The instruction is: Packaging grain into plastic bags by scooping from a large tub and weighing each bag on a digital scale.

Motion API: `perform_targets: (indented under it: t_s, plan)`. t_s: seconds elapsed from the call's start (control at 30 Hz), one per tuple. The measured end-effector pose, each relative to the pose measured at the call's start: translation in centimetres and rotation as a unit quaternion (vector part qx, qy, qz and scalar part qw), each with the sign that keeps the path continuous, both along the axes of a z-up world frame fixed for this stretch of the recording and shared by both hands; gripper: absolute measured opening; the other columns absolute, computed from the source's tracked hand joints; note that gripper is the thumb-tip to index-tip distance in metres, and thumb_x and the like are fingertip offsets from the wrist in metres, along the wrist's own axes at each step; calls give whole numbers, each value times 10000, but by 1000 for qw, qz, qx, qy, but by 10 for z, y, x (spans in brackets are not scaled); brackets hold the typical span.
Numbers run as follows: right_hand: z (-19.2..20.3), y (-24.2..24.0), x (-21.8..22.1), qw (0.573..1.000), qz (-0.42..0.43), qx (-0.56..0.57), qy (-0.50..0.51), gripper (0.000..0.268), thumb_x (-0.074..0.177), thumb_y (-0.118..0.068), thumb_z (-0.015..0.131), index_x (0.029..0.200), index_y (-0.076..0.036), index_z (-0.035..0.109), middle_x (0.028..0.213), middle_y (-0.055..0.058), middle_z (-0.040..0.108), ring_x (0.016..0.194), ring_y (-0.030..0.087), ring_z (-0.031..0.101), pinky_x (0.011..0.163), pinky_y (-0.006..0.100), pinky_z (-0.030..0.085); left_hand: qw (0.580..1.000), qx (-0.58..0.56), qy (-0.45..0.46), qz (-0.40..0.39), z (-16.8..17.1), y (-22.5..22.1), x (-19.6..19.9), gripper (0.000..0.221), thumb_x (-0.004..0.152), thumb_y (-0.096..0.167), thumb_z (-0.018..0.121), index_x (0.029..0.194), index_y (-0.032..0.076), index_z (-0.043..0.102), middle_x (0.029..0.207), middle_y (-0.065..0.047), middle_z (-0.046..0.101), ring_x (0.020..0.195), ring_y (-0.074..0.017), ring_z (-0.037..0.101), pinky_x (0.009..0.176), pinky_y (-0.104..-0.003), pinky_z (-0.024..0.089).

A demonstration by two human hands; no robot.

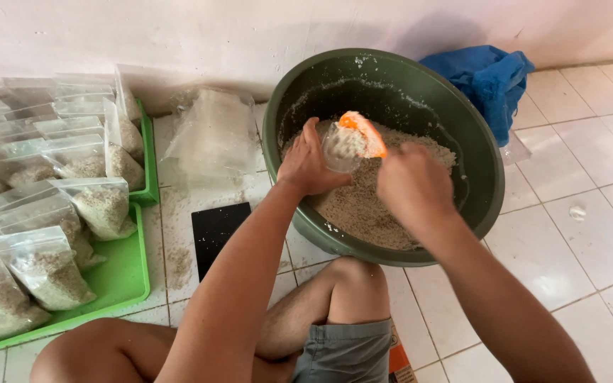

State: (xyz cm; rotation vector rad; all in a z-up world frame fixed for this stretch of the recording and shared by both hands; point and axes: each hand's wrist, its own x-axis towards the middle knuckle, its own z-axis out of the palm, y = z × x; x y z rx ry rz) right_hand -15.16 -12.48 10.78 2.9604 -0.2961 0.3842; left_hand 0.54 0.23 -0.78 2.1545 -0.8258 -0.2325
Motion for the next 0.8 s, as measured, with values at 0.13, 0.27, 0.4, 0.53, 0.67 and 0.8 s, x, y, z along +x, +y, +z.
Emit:
perform_targets:
  t_s: [0.13, 0.27, 0.4, 0.53, 0.67, 0.8]
  plan:
    - [23, 37, 1, 993, 15, -116, 11, 183, 802, -105, 602, 874, 28, 705, 757, 137, 616, 757, 300, 666, 554, 403, 578, 1000, 13, 0, 10, -2, -2, 1, 1317, 575, 757, 779, 1465, 89, 74, 1439, -201, 439, 1380, -361, 400, 1143, -522, 365]
    - [38, 35, 1, 997, 1, -73, 7, 210, 852, -105, 570, 891, 47, 709, 739, 143, 606, 750, 319, 661, 531, 444, 576, 1000, 2, -1, 9, -1, 1, 1, 1243, 625, 727, 769, 1460, 85, 109, 1379, -187, 483, 1355, -351, 427, 1129, -529, 380]
    - [50, -4, 2, 994, -102, 34, 15, 334, 951, -272, 481, 887, -51, 724, 774, 196, 607, 801, 437, 671, 626, 557, 572, 1000, 24, -2, 2, 3, 2, -1, 1200, 629, 703, 762, 1442, 91, 128, 1376, -173, 477, 1358, -337, 421, 1133, -522, 380]
    - [9, -51, 30, 982, -165, 83, 27, 305, 904, -248, 498, 876, -45, 724, 772, 188, 654, 775, 435, 692, 615, 549, 582, 1000, 21, -14, -2, 7, 4, -3, 1147, 643, 639, 783, 1430, 89, 155, 1351, -175, 491, 1339, -345, 440, 1124, -522, 390]
    - [-57, -64, 65, 954, -198, 127, 184, 276, 855, -143, 569, 924, 49, 755, 792, 228, 703, 781, 410, 715, 636, 509, 576, 1000, 26, -10, -2, 6, 1, -3, 1175, 622, 671, 782, 1427, 82, 160, 1355, -181, 492, 1342, -351, 437, 1126, -531, 387]
    - [-135, -117, 97, 946, -156, 202, 199, 216, 882, -73, 595, 757, 47, 724, 617, 169, 634, 602, 297, 650, 563, 369, 534, 999, 33, -20, 21, -2, -3, 1, 1221, 528, 743, 786, 1404, 130, 197, 1341, -137, 521, 1319, -312, 470, 1093, -483, 419]
